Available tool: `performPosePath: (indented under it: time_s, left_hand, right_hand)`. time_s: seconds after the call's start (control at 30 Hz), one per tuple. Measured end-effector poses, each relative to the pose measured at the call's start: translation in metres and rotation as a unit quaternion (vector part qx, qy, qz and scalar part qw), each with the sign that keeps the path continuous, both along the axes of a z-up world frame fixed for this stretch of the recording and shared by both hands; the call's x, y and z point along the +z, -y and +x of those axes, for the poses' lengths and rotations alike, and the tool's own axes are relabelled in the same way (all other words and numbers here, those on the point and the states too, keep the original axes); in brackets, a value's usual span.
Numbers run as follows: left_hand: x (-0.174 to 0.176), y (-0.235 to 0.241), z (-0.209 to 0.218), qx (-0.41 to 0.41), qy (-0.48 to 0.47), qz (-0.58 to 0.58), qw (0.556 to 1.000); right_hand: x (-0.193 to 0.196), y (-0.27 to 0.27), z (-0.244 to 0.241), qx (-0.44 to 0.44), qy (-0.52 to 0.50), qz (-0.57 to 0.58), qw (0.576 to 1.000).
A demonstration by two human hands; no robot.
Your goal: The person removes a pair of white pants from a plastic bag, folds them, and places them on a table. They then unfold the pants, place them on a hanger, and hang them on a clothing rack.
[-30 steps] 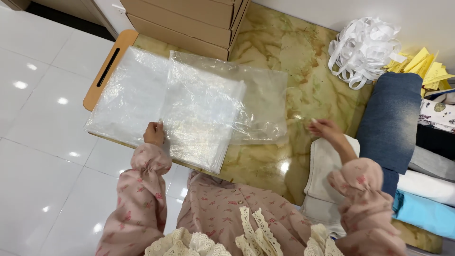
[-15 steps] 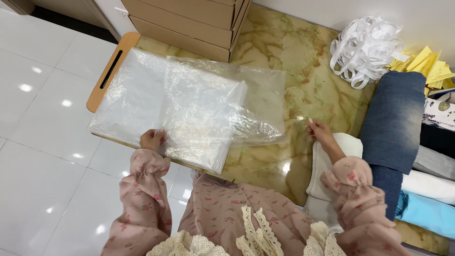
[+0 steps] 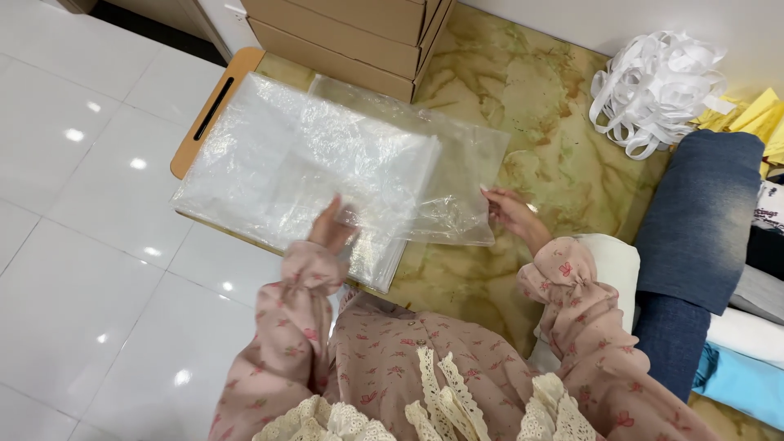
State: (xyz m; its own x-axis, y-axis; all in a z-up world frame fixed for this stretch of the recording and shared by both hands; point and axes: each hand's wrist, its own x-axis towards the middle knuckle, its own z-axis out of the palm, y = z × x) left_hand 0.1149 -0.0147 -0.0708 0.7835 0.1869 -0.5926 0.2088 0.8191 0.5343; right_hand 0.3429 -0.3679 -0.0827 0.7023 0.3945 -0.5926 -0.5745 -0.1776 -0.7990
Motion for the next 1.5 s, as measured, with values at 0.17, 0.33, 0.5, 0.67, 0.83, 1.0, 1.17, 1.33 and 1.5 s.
performPosePath:
  time_s: [0.17, 0.33, 0.5, 0.67, 0.83, 1.0, 1.17, 1.33, 1.5]
  left_hand:
    - [-0.030, 0.104, 0.025, 0.009, 0.043, -0.122, 0.992]
    - [0.034, 0.202, 0.031, 0.065, 0.027, -0.272, 0.960]
    - [-0.006, 0.245, 0.068, -0.058, 0.058, -0.153, 0.985]
    - [-0.007, 0.271, 0.067, 0.012, 0.018, -0.103, 0.994]
    - [-0.037, 0.280, 0.055, 0.016, -0.040, -0.041, 0.998]
    - [0.003, 0.277, 0.050, -0.053, -0.017, -0.089, 0.994]
    - [-0.011, 0.269, 0.055, -0.038, -0.032, -0.155, 0.987]
    - [-0.026, 0.266, 0.053, -0.239, -0.082, -0.118, 0.960]
    - [0.028, 0.207, 0.038, -0.277, -0.019, 0.455, 0.846]
  right_hand:
    - [-0.065, 0.013, 0.026, -0.050, 0.063, 0.081, 0.993]
    - [-0.034, -0.006, 0.016, -0.108, 0.030, 0.105, 0.988]
    - [-0.067, 0.002, 0.027, -0.084, 0.007, 0.088, 0.993]
    - [-0.046, 0.001, 0.023, -0.161, 0.041, 0.059, 0.984]
    - [0.002, 0.008, 0.037, -0.152, 0.123, -0.019, 0.981]
    - [0.040, 0.013, 0.012, -0.123, 0.077, -0.014, 0.989]
    - [-0.062, 0.057, -0.019, -0.038, 0.147, 0.010, 0.988]
    - [-0.034, 0.046, -0.043, -0.063, 0.355, -0.323, 0.875]
    - [0.002, 0.039, -0.065, -0.044, 0.532, -0.434, 0.726]
